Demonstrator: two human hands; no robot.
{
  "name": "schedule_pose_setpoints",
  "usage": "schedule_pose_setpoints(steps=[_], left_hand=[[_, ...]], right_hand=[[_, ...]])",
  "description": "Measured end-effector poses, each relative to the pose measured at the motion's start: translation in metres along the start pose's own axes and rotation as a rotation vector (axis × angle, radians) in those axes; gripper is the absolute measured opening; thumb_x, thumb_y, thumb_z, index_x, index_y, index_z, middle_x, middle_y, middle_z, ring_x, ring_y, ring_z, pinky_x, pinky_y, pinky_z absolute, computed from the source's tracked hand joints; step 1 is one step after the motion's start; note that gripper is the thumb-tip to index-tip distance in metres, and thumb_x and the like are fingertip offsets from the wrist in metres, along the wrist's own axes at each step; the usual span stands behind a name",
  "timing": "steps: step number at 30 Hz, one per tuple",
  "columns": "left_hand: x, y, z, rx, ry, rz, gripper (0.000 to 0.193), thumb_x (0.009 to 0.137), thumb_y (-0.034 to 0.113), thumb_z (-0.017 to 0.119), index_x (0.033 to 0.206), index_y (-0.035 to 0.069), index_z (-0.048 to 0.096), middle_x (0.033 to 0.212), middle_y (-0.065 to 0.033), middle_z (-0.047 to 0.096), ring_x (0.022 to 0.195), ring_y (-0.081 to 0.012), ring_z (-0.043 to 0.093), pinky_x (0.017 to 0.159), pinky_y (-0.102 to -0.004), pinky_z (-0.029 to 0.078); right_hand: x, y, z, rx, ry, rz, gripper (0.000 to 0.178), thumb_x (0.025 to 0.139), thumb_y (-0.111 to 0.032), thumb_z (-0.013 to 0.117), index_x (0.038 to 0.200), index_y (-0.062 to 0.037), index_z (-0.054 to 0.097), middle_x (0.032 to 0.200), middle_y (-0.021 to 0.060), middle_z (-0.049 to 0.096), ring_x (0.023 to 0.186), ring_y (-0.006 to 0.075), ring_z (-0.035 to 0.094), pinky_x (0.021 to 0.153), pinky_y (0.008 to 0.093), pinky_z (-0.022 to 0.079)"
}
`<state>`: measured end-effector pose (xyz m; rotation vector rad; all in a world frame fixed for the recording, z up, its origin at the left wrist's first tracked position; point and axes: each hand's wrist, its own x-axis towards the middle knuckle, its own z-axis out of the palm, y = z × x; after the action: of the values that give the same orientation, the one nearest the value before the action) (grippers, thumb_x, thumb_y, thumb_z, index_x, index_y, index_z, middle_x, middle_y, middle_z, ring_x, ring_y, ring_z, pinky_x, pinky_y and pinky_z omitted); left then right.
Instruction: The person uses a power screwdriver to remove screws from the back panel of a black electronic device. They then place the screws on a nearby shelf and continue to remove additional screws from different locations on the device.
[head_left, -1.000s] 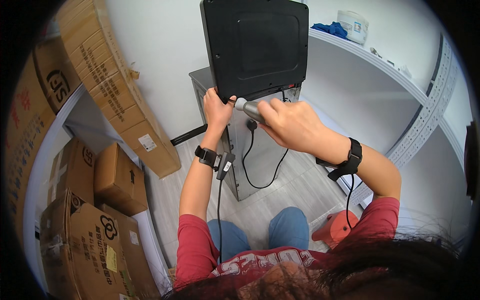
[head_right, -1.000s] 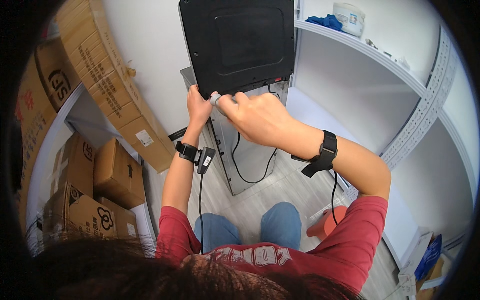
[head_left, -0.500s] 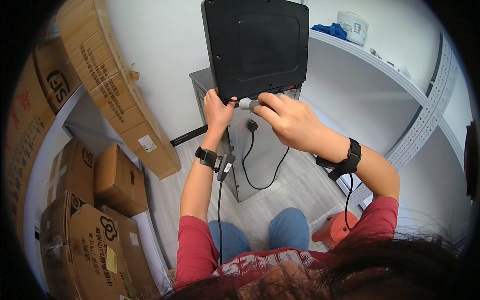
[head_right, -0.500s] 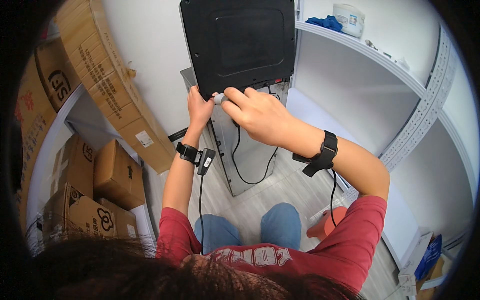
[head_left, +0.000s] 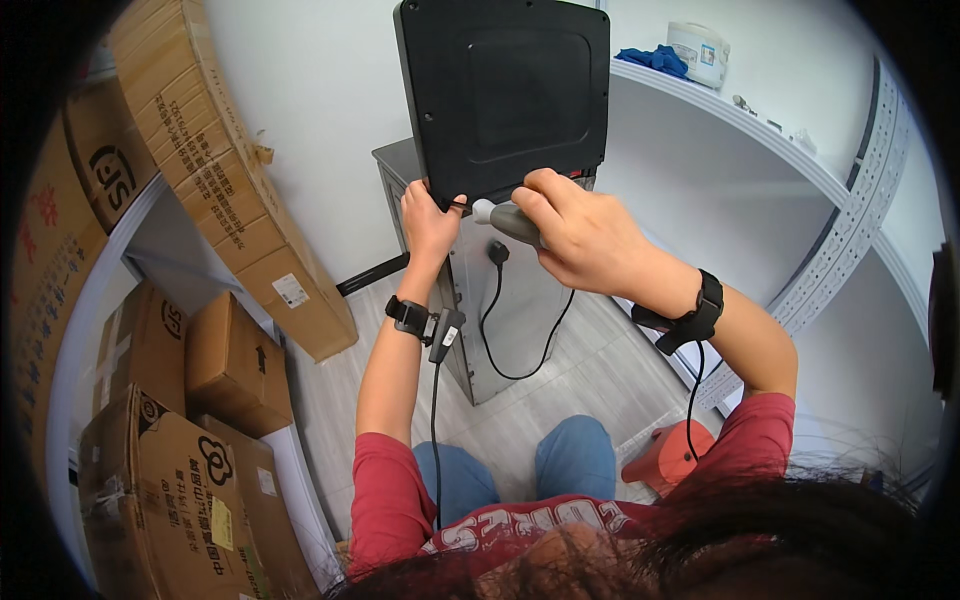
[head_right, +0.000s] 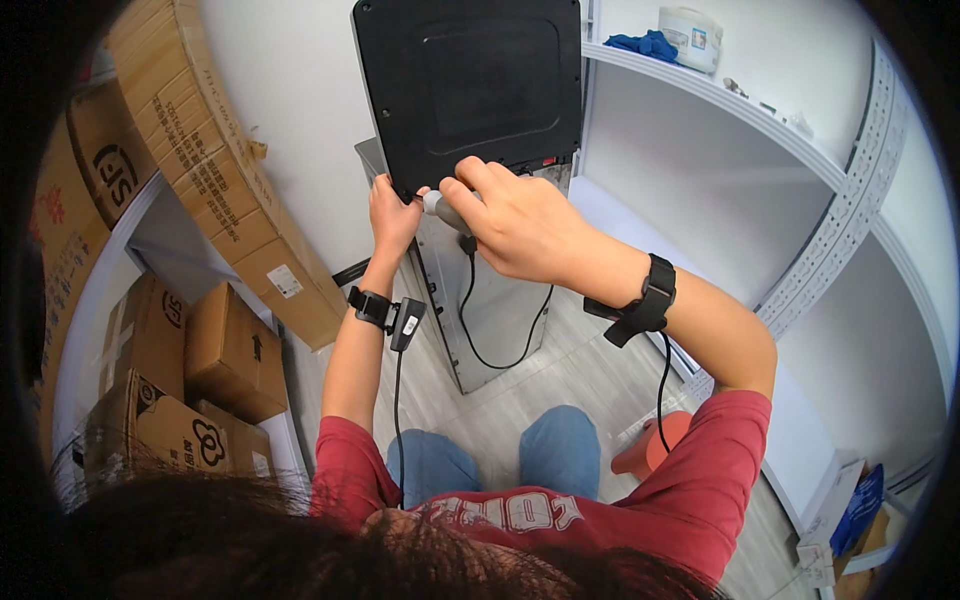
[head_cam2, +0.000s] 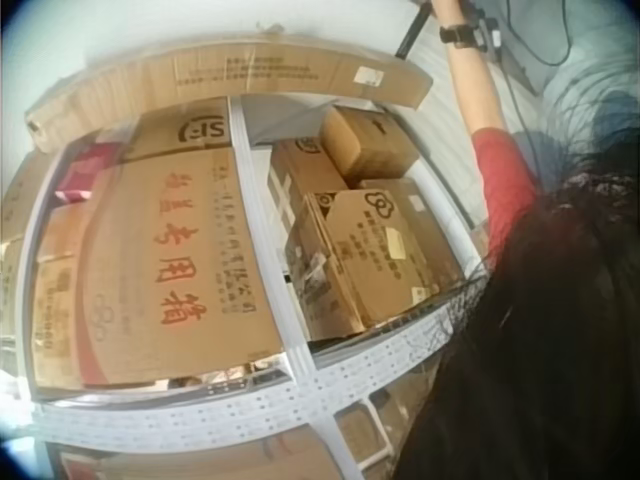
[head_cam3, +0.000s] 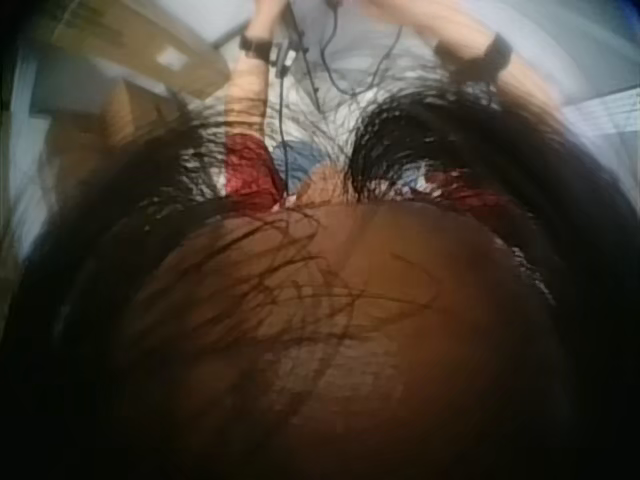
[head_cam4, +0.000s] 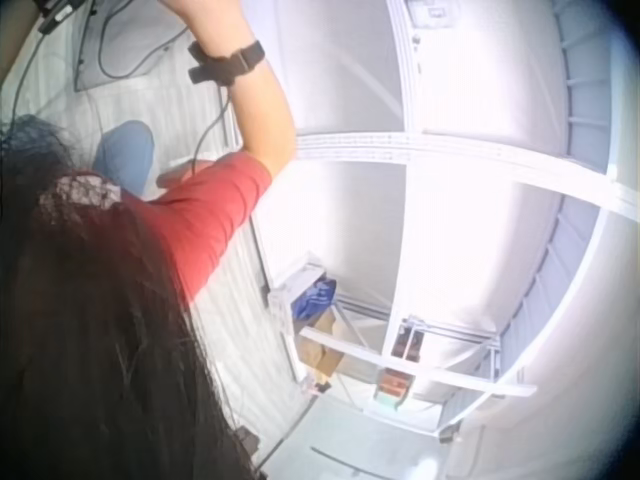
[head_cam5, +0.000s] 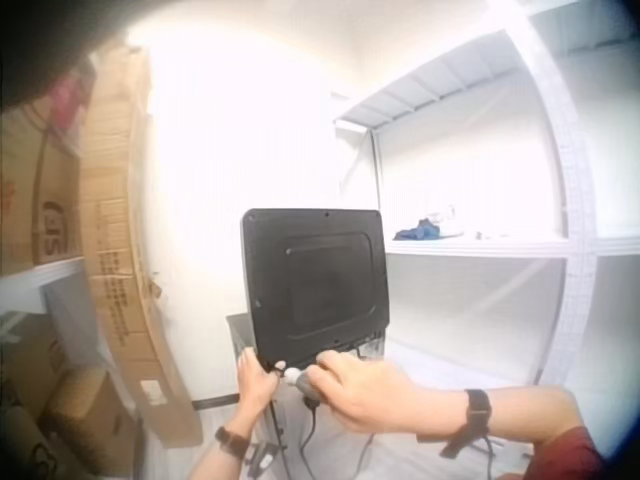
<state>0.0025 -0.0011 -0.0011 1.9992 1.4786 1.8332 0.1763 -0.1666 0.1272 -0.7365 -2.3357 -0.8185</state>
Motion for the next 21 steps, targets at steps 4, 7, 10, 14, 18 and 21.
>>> schedule_pose_setpoints(steps=[4, 7, 10, 14, 18, 21], left_hand=[[0.0, -0.002, 0.001, 0.019, 0.004, 0.018, 0.048, 0.071, 0.021, 0.076, 0.101, -0.004, 0.049, 0.099, -0.0194, 0.055, 0.098, -0.0371, 0.05, 0.085, -0.0429, 0.042], [0.0, -0.001, 0.001, 0.027, 0.002, 0.026, 0.047, 0.071, 0.02, 0.075, 0.101, -0.004, 0.049, 0.1, -0.0194, 0.055, 0.099, -0.0372, 0.05, 0.085, -0.0428, 0.042], [0.0, 0.001, 0.0, 0.03, -0.007, 0.009, 0.047, 0.071, 0.019, 0.075, 0.102, -0.004, 0.048, 0.1, -0.0195, 0.055, 0.1, -0.0374, 0.05, 0.086, -0.0429, 0.042], [-0.001, 0.0, -0.002, 0.019, -0.004, 0.011, 0.047, 0.072, 0.019, 0.074, 0.103, -0.004, 0.048, 0.101, -0.0196, 0.054, 0.101, -0.0379, 0.049, 0.087, -0.0432, 0.041], [-0.002, 0.002, -0.001, -0.017, 0.004, 0.016, 0.047, 0.071, 0.02, 0.074, 0.102, -0.004, 0.048, 0.101, -0.0197, 0.054, 0.101, -0.0385, 0.049, 0.087, -0.0435, 0.041], [-0.001, 0.002, -0.002, -0.013, -0.017, -0.009, 0.047, 0.071, 0.02, 0.075, 0.103, -0.004, 0.048, 0.102, -0.0198, 0.054, 0.101, -0.0382, 0.049, 0.087, -0.0433, 0.041]], right_hand=[[0.0, 0.009, 0.009, -0.007, 0.052, -0.091, 0.035, 0.072, -0.025, 0.072, 0.09, -0.0052, 0.05, 0.071, 0.0039, 0.049, 0.056, 0.0184, 0.056, 0.046, 0.0288, 0.044], [0.001, 0.016, 0.015, -0.078, 0.103, -0.056, 0.038, 0.074, -0.038, 0.071, 0.078, -0.0065, 0.05, 0.057, 0.0017, 0.047, 0.044, 0.0169, 0.052, 0.039, 0.028, 0.04], [0.007, 0.016, 0.018, -0.134, 0.19, 0.078, 0.047, 0.074, -0.045, 0.072, 0.068, -0.0065, 0.046, 0.048, 0.003, 0.045, 0.038, 0.0211, 0.048, 0.036, 0.029, 0.036], [0.01, 0.011, 0.01, 0.056, 0.097, 0.091, 0.043, 0.071, -0.042, 0.073, 0.082, -0.0057, 0.053, 0.078, 0.0063, 0.057, 0.052, 0.0211, 0.056, 0.044, 0.0303, 0.044], [0.008, 0.014, 0.01, 0.085, 0.027, -0.156, 0.038, 0.072, -0.031, 0.074, 0.09, -0.0057, 0.053, 0.091, 0.0062, 0.054, 0.055, 0.0228, 0.056, 0.047, 0.0315, 0.046], [0.006, 0.011, 0.01, 0.001, 0.021, -0.063, 0.037, 0.073, -0.034, 0.072, 0.075, -0.0057, 0.049, 0.068, 0.007, 0.052, 0.049, 0.0232, 0.053, 0.044, 0.0313, 0.043]])
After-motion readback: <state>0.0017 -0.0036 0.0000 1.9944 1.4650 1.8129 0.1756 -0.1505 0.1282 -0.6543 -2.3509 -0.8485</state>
